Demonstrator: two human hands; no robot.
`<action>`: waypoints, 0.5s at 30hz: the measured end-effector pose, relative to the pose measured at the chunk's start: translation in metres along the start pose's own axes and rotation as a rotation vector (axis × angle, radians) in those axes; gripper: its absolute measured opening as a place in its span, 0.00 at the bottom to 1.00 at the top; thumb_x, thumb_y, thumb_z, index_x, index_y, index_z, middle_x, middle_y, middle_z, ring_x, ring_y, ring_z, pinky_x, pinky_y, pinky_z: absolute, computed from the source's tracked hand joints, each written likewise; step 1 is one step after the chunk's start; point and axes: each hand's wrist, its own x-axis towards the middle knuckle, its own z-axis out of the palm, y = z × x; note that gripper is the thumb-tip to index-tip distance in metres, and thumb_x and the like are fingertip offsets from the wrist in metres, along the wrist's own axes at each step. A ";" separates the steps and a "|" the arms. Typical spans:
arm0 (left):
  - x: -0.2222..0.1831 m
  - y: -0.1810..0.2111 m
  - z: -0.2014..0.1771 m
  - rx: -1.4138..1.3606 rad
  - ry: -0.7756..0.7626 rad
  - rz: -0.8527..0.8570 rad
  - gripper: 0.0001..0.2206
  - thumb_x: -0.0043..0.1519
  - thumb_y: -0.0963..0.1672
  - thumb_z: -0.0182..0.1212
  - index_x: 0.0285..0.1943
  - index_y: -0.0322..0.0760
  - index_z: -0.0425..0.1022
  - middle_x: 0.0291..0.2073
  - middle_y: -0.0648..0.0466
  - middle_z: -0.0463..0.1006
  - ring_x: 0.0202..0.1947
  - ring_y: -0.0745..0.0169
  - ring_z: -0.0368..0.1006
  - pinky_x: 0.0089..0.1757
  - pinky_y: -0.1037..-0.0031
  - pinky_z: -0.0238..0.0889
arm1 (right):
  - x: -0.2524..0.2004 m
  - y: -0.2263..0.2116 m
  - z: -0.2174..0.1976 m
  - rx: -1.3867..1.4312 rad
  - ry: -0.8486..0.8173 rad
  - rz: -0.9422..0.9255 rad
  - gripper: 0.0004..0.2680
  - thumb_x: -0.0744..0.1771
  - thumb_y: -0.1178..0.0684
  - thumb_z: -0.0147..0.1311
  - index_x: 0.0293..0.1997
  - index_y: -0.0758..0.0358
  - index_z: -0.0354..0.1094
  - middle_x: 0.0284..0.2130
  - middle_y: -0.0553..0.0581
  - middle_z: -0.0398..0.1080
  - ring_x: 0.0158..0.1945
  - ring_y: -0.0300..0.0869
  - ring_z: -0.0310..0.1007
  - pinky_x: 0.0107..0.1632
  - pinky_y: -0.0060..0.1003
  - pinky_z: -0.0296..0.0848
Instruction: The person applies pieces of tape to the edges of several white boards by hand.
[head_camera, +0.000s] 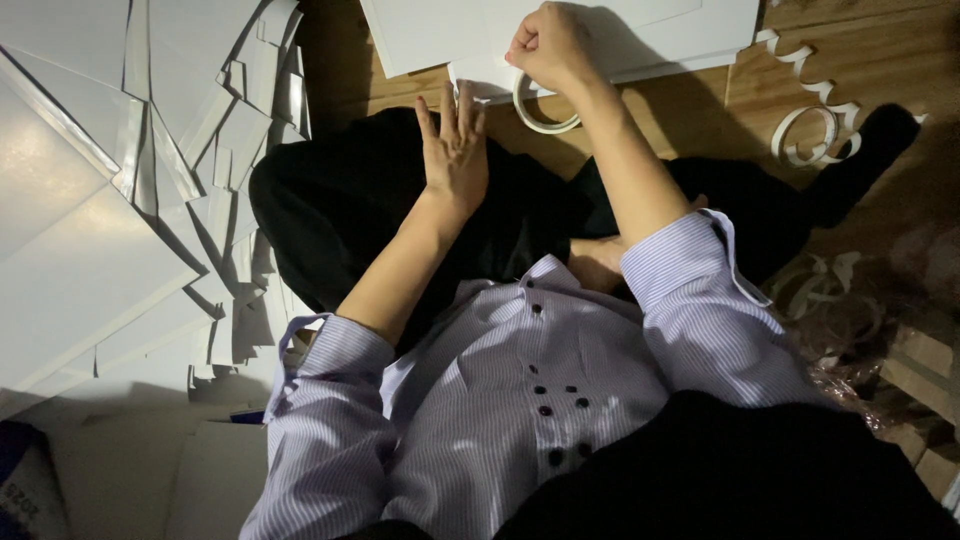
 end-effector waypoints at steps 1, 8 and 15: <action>0.002 0.000 -0.006 0.022 -0.048 0.008 0.23 0.60 0.49 0.35 0.66 0.49 0.52 0.67 0.48 0.40 0.65 0.44 0.32 0.57 0.40 0.25 | 0.000 0.001 0.001 -0.021 0.010 -0.002 0.06 0.58 0.56 0.63 0.18 0.54 0.70 0.18 0.45 0.71 0.23 0.29 0.69 0.25 0.29 0.64; 0.024 -0.005 -0.020 -0.134 0.098 0.073 0.36 0.59 0.51 0.57 0.70 0.39 0.38 0.67 0.49 0.34 0.67 0.43 0.40 0.58 0.39 0.31 | -0.005 -0.017 -0.008 0.000 -0.017 0.021 0.05 0.60 0.59 0.55 0.20 0.56 0.71 0.19 0.48 0.72 0.25 0.34 0.72 0.30 0.32 0.71; 0.022 0.001 -0.049 0.243 -0.150 0.042 0.40 0.57 0.49 0.52 0.69 0.43 0.23 0.67 0.51 0.25 0.67 0.47 0.33 0.58 0.43 0.33 | -0.012 -0.010 0.000 -0.231 0.226 -0.067 0.06 0.58 0.55 0.55 0.16 0.50 0.69 0.20 0.48 0.69 0.24 0.45 0.69 0.23 0.41 0.67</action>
